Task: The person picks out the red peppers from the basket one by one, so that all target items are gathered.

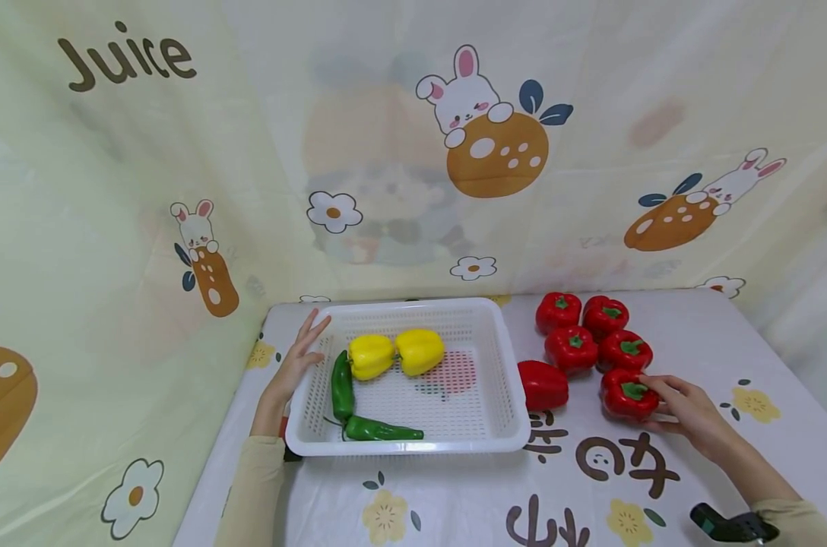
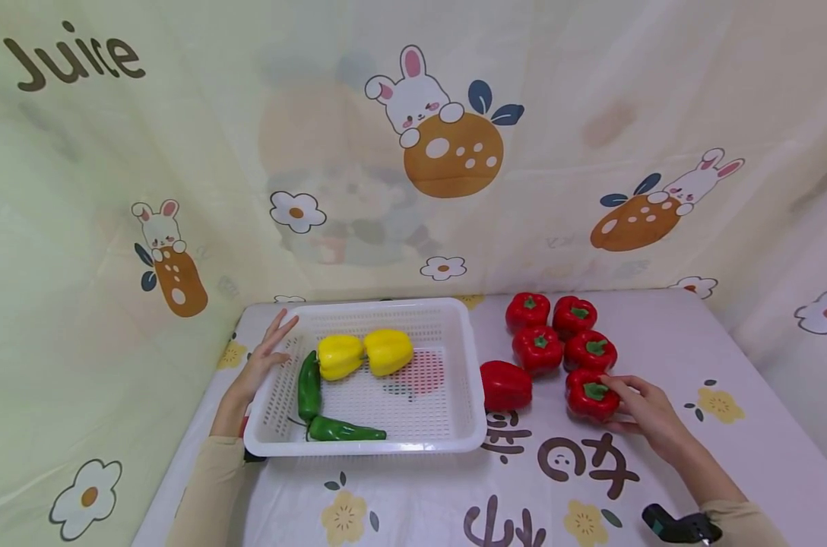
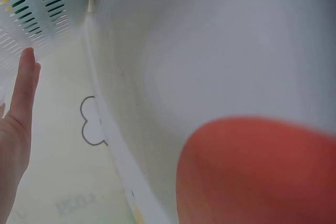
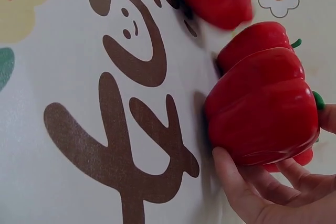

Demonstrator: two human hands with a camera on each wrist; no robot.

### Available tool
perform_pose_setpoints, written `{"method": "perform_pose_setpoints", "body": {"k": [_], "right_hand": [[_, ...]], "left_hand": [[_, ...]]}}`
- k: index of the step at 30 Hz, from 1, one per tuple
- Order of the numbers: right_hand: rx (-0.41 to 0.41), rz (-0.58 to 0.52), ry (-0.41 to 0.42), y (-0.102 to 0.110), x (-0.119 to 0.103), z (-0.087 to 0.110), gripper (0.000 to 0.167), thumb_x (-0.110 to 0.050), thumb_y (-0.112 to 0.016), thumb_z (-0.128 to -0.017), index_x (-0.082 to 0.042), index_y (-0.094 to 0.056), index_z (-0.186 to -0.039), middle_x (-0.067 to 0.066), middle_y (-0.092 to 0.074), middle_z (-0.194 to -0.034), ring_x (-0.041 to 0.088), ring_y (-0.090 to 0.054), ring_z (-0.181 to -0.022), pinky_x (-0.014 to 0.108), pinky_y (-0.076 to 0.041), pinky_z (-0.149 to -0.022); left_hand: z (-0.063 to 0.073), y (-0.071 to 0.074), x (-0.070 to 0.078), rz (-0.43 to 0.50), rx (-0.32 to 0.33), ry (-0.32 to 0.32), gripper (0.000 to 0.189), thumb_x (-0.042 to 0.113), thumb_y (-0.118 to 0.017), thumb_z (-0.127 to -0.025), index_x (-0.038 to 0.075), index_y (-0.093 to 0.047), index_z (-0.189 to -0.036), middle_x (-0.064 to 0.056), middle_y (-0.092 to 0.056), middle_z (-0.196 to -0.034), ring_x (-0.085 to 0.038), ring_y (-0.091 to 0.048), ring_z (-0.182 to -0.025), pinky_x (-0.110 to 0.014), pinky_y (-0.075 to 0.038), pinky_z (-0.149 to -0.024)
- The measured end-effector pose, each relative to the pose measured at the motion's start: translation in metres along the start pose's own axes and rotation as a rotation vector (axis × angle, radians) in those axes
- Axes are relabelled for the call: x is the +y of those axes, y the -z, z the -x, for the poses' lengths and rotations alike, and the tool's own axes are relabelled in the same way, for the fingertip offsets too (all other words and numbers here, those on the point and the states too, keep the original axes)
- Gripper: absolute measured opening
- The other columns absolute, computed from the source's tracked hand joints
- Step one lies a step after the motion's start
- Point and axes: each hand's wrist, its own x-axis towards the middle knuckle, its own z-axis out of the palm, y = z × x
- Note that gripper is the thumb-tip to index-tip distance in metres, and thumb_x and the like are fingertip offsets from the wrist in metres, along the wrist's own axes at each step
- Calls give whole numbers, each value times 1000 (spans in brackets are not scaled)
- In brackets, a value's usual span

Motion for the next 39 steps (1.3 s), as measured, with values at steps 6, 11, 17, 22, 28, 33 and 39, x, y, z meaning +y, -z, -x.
{"method": "perform_pose_setpoints", "body": {"k": [6, 11, 17, 22, 28, 33, 39], "right_hand": [[-14, 21, 11, 3, -1, -1, 80, -50, -33, -103, 15, -17, -146, 41, -21, -146, 25, -52, -108, 38, -57, -81], [-23, 37, 18, 6, -1, -2, 79, -49, -31, -104, 16, -18, -146, 42, -22, -145, 21, -53, -104, 39, -57, -81], [-6, 68, 37, 10, -1, 1, 80, -50, -33, -103, 16, -19, -146, 42, -23, -145, 21, -56, -103, 37, -57, -80], [75, 157, 142, 12, -9, 9, 71, -44, -33, -104, 15, -27, -143, 43, -30, -142, 31, -61, -104, 39, -58, -77], [162, 241, 216, 9, -23, 15, 66, -42, -39, -104, 13, -32, -141, 42, -38, -137, 43, -59, -107, 37, -59, -73], [213, 282, 268, 7, -29, 19, 63, -39, -43, -103, 11, -37, -140, 40, -44, -133, 7, -61, -92, 30, -58, -69], [311, 298, 311, 3, -42, 24, 59, -37, -47, -102, 9, -41, -138, 39, -47, -132, 9, -61, -89, 20, -54, -62]], "left_hand": [[0, 0, -1, 1, -7, -14, 62, -13, -40, -91, -7, -27, -151, -16, 8, -164, -37, 12, -148, -63, -6, -114], [0, 0, 0, -3, -4, -5, 62, -13, -41, -91, -7, -28, -151, -15, 8, -165, -37, 12, -148, -62, -6, -114], [-1, 0, 0, 1, -7, -11, 61, -14, -40, -91, -8, -27, -150, -17, 8, -164, -38, 13, -148, -63, -6, -114], [0, 0, -1, 7, -7, -4, 61, -12, -40, -91, -6, -27, -151, -15, 8, -165, -36, 13, -148, -63, -7, -114], [0, 0, -1, -2, -2, 7, 62, -12, -40, -92, -5, -28, -152, -13, 8, -165, -36, 13, -148, -63, -6, -114], [0, 0, 0, -2, 0, 9, 61, -13, -40, -92, -5, -28, -151, -13, 8, -165, -37, 12, -148, -64, -6, -114], [1, -1, 1, -9, 2, 8, 61, -14, -39, -92, -6, -28, -151, -14, 7, -165, -37, 12, -148, -64, -5, -114]]}}
